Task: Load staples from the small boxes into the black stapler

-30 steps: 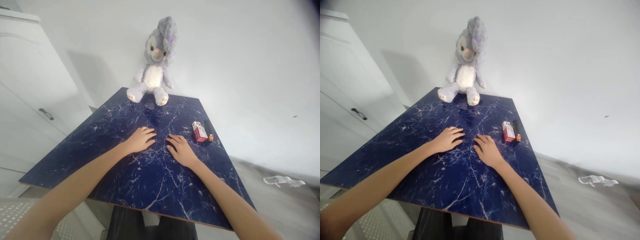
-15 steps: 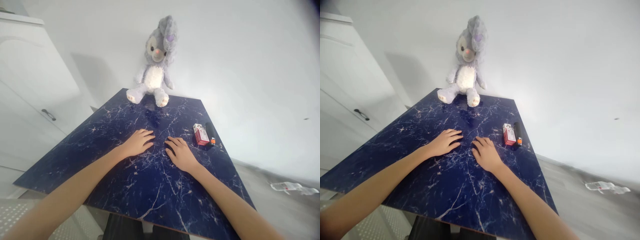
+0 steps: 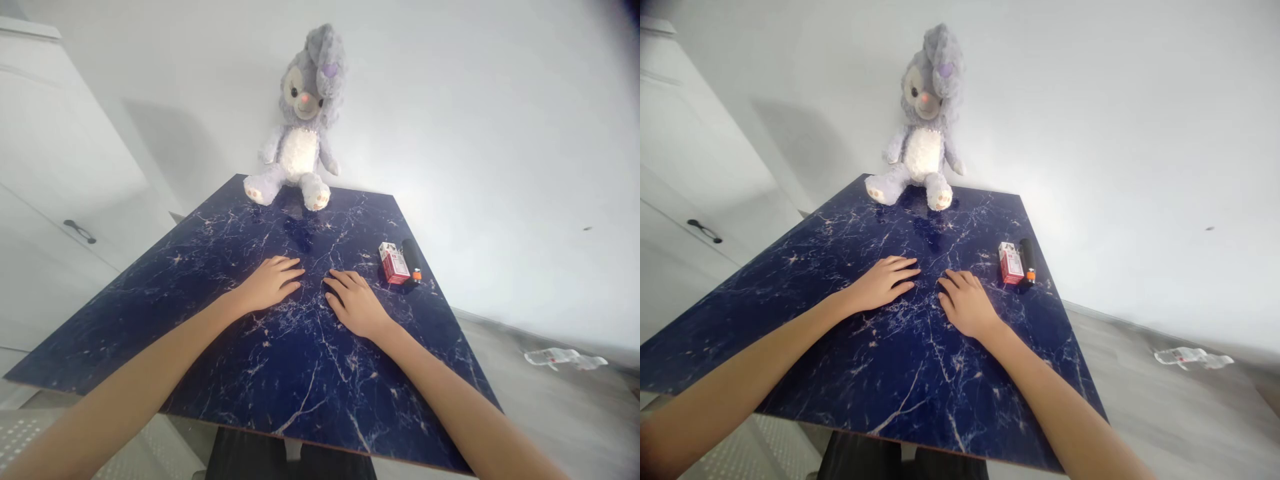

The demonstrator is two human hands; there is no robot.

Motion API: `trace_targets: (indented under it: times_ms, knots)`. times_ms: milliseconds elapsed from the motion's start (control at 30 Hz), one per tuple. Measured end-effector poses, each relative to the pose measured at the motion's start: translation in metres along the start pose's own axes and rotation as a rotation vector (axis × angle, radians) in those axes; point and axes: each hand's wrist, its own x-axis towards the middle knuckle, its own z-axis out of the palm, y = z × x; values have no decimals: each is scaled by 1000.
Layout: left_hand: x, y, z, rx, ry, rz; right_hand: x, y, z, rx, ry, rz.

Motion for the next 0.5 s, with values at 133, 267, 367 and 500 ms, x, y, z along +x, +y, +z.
trace_targets:
  times_ms: [133,267,367,500]
  knots:
    - [-2,-2,3,-22,26,9,-1,3,-14,20,126,-4]
    - [-3,0,0,-47,54,28,-5,29,-40,-1,461,212]
    - [-3,0,-6,-56,75,30,-11,69,-57,-64,661,560]
    - [-2,-6,-15,-59,132,-2,-24,126,-68,158,303,930]
